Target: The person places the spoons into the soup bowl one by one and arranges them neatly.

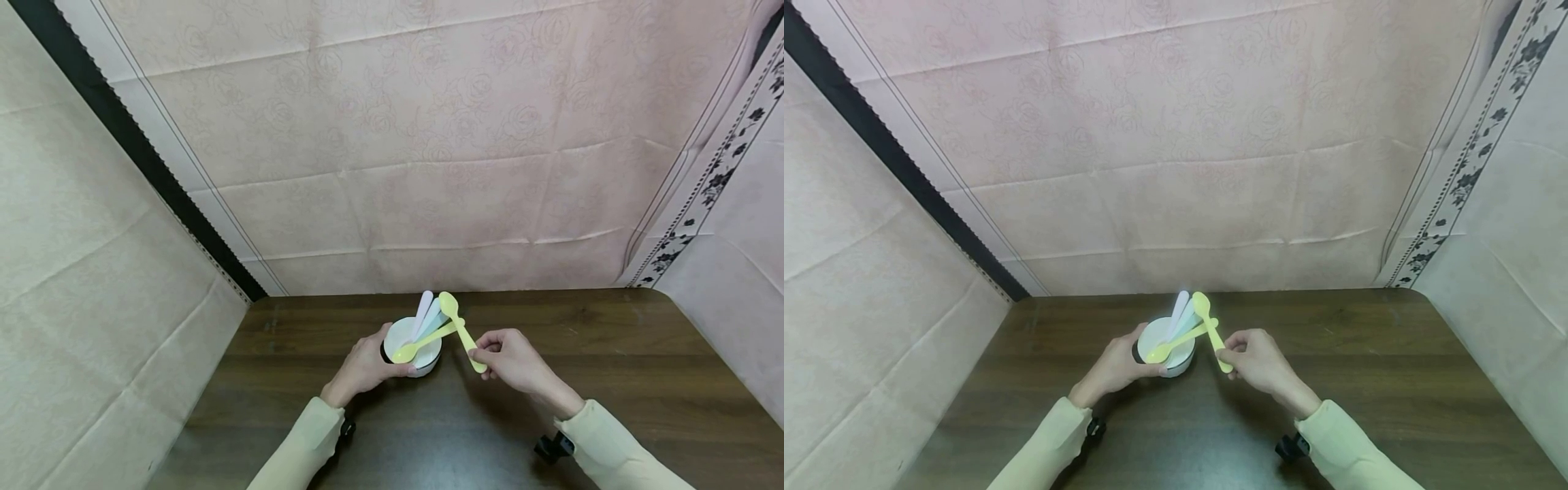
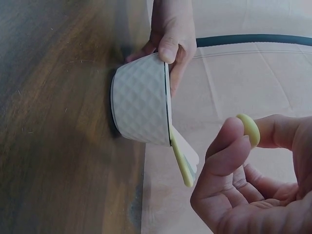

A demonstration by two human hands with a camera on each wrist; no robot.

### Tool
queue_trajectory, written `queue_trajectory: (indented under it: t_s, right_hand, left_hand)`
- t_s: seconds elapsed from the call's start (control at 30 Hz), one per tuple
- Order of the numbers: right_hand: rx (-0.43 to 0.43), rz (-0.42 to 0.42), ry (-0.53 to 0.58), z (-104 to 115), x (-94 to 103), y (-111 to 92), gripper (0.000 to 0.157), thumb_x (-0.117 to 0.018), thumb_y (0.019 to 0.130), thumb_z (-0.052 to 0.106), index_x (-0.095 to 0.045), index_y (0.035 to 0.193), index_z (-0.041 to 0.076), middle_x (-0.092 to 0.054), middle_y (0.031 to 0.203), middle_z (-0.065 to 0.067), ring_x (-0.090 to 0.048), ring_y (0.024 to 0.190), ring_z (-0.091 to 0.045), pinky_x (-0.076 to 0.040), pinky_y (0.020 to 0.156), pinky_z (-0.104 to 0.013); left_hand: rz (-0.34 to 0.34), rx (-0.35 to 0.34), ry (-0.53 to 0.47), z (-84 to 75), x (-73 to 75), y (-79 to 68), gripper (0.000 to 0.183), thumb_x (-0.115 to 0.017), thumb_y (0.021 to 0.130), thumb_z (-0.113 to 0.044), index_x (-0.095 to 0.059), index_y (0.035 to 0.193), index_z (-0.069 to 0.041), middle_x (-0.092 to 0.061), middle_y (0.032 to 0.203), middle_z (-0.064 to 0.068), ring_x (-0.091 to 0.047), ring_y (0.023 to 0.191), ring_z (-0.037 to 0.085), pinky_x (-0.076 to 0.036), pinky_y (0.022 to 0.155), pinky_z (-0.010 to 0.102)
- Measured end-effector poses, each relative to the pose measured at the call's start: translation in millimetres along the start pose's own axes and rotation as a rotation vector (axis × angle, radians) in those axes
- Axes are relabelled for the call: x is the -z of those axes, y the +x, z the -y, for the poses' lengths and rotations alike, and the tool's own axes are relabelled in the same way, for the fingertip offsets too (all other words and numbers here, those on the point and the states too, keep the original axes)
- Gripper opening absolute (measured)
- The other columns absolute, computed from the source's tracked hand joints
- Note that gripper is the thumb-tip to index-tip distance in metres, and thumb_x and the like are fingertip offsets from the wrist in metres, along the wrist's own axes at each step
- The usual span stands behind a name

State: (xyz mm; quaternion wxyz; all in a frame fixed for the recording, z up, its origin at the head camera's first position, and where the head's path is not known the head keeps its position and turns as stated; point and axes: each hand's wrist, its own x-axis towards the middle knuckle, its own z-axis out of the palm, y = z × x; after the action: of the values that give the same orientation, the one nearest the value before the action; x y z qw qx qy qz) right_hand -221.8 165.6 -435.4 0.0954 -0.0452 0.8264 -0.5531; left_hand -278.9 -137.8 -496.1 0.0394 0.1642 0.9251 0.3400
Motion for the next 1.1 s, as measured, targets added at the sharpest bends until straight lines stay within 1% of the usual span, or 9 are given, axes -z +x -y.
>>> queue_trajectory:
  t_s: [0.17,0.33,0.57,0.73,0.97,1.1]
  right_hand:
    - [-0.001,0.014,-0.005,0.0,-0.6,0.0,0.016,-0.073,0.101,0.010,-0.074,0.104,-0.006,-0.068,0.072,-0.001,-0.065,0.062,-0.014,-0.054,0.059,-0.029]
    - [-0.011,0.029,-0.007,0.5,-0.9,0.4,0.015,-0.073,0.102,0.011,-0.075,0.105,-0.004,-0.068,0.074,-0.001,-0.065,0.063,-0.014,-0.053,0.059,-0.028]
    - [-0.019,0.049,-0.005,3.3,-4.4,-0.1,0.011,-0.074,0.101,0.008,-0.077,0.102,-0.002,-0.069,0.075,-0.002,-0.066,0.064,-0.014,-0.056,0.062,-0.030]
    - [-0.025,0.061,-0.006,4.1,-6.1,0.2,0.012,-0.074,0.101,0.008,-0.078,0.102,-0.003,-0.069,0.076,-0.003,-0.066,0.065,-0.015,-0.055,0.062,-0.030]
    - [0.000,0.091,-0.008,2.7,-8.0,1.8,0.011,-0.073,0.101,0.008,-0.078,0.100,-0.002,-0.068,0.075,-0.002,-0.066,0.065,-0.015,-0.056,0.062,-0.030]
    - [0.016,0.113,-0.007,1.6,-8.6,2.9,0.013,-0.072,0.101,0.008,-0.077,0.101,-0.004,-0.068,0.075,-0.001,-0.065,0.065,-0.015,-0.057,0.063,-0.030]
  left_hand:
    - [0.002,0.012,-0.007,0.2,-0.2,0.8,0.095,-0.094,0.079,-0.059,-0.052,0.156,-0.021,-0.074,0.130,0.003,-0.066,0.098,0.016,-0.055,0.093,0.040]
    - [0.001,0.008,-0.006,0.1,-0.2,1.1,0.095,-0.094,0.080,-0.059,-0.052,0.155,-0.020,-0.074,0.130,0.004,-0.066,0.100,0.017,-0.055,0.093,0.041]
    - [-0.001,0.005,-0.020,-0.1,-0.1,1.5,0.093,-0.094,0.080,-0.057,-0.053,0.155,-0.021,-0.074,0.131,0.002,-0.065,0.102,0.017,-0.054,0.094,0.040]
    - [0.005,0.011,-0.031,-0.1,-0.1,1.4,0.094,-0.094,0.080,-0.058,-0.052,0.156,-0.019,-0.073,0.131,0.003,-0.065,0.101,0.017,-0.055,0.093,0.039]
    - [0.008,0.021,-0.032,0.4,-0.3,0.9,0.095,-0.093,0.081,-0.059,-0.051,0.157,-0.019,-0.073,0.132,0.003,-0.065,0.104,0.018,-0.054,0.095,0.040]
    - [0.008,0.024,-0.032,0.1,-0.1,0.8,0.095,-0.094,0.080,-0.058,-0.052,0.156,-0.019,-0.073,0.131,0.003,-0.065,0.105,0.018,-0.054,0.095,0.040]
